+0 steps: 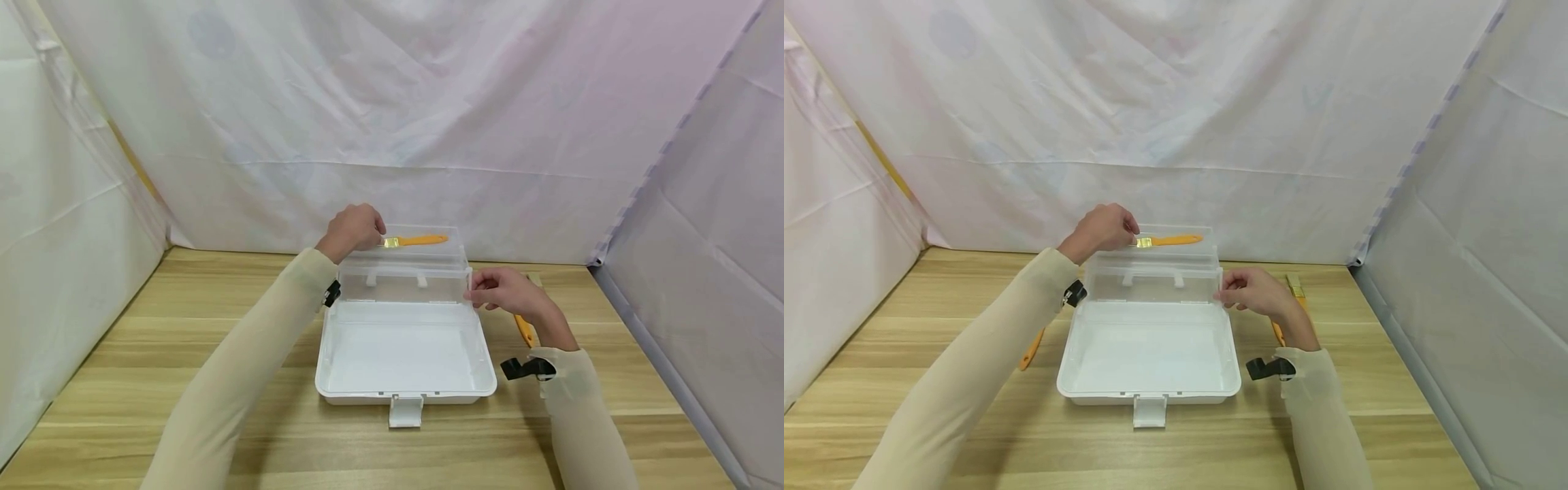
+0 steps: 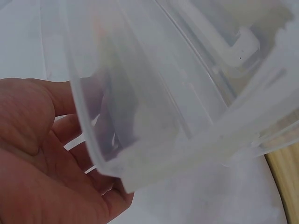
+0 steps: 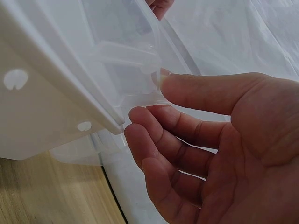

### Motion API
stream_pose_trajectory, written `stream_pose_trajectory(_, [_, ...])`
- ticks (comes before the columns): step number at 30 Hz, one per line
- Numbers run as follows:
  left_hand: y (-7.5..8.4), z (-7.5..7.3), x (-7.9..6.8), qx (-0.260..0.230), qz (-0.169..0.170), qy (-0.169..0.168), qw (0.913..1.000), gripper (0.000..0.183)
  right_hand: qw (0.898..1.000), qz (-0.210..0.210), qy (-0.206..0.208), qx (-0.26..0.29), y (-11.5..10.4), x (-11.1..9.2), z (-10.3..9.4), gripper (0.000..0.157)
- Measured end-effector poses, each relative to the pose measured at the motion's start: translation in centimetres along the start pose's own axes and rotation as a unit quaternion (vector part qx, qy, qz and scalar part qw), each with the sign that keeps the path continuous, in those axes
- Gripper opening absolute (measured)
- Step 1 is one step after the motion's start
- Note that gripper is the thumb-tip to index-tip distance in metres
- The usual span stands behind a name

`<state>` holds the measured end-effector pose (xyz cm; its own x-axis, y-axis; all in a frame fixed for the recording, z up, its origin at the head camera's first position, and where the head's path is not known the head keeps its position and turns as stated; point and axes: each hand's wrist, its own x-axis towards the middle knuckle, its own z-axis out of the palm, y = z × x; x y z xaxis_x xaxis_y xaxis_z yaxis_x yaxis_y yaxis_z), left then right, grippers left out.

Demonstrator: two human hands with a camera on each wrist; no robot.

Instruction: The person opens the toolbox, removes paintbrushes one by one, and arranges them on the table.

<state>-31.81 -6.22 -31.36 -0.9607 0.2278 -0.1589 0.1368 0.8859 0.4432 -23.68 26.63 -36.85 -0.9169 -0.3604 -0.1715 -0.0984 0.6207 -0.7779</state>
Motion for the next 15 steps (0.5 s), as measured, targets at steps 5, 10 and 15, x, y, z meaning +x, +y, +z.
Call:
stream_pose_trajectory(5, [-0.20, -0.06, 0.05, -0.007, 0.006, -0.018, 0.9998, 0.029, 1.000, -0.001, -0.002, 0.003, -0.08, 0.08, 0.00, 0.018])
stream_pose_trajectory(10, [-0.24, -0.06, 0.07, 0.002, 0.027, -0.035, 0.9990, 0.033, 1.000, -0.001, -0.003, 0.005, -0.07, 0.11, 0.07, 0.018])
stream_pose_trajectory(15, [-0.54, 0.09, -0.02, 0.007, 0.047, -0.030, 0.9984, 0.037, 1.000, -0.004, -0.001, 0.003, 0.02, 0.13, 0.08, 0.017])
